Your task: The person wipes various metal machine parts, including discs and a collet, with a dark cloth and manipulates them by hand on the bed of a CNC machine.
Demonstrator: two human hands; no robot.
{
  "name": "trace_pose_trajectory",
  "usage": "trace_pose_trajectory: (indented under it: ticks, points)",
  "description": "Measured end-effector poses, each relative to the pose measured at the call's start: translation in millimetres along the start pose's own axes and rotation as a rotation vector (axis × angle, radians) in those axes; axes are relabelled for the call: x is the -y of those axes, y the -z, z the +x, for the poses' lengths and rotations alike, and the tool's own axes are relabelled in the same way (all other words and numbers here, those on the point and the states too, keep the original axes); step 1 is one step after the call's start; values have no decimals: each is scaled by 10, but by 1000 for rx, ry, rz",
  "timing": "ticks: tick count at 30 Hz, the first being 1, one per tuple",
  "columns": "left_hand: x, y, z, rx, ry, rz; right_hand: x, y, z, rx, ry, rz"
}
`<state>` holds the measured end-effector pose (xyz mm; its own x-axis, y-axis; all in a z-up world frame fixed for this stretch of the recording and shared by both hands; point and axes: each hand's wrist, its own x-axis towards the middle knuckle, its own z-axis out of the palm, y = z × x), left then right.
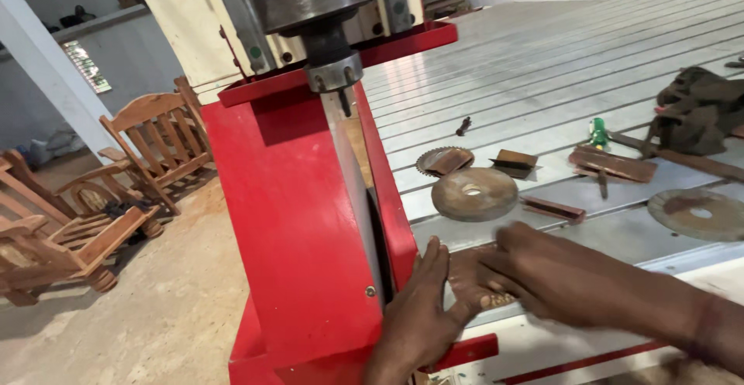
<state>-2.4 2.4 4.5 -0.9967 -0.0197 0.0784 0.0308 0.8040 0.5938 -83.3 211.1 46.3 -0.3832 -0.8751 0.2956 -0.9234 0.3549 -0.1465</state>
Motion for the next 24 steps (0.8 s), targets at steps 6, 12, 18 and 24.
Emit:
trace_pose_trajectory:
  ticks: [6,12,18,24]
  points:
    - [21,-32,3,-19,-26,-16,51,-22,310,-2,-87,69]
    - [85,-50,19,-48,-111,-37,-76,-32,-10,-8,40,27]
    - [37,-17,-10,-25,-76,-50,-25,-31,263,-51,-5,53]
    - [1,-17,-22,-22,-7,-29,94,118,72,93,-108,21]
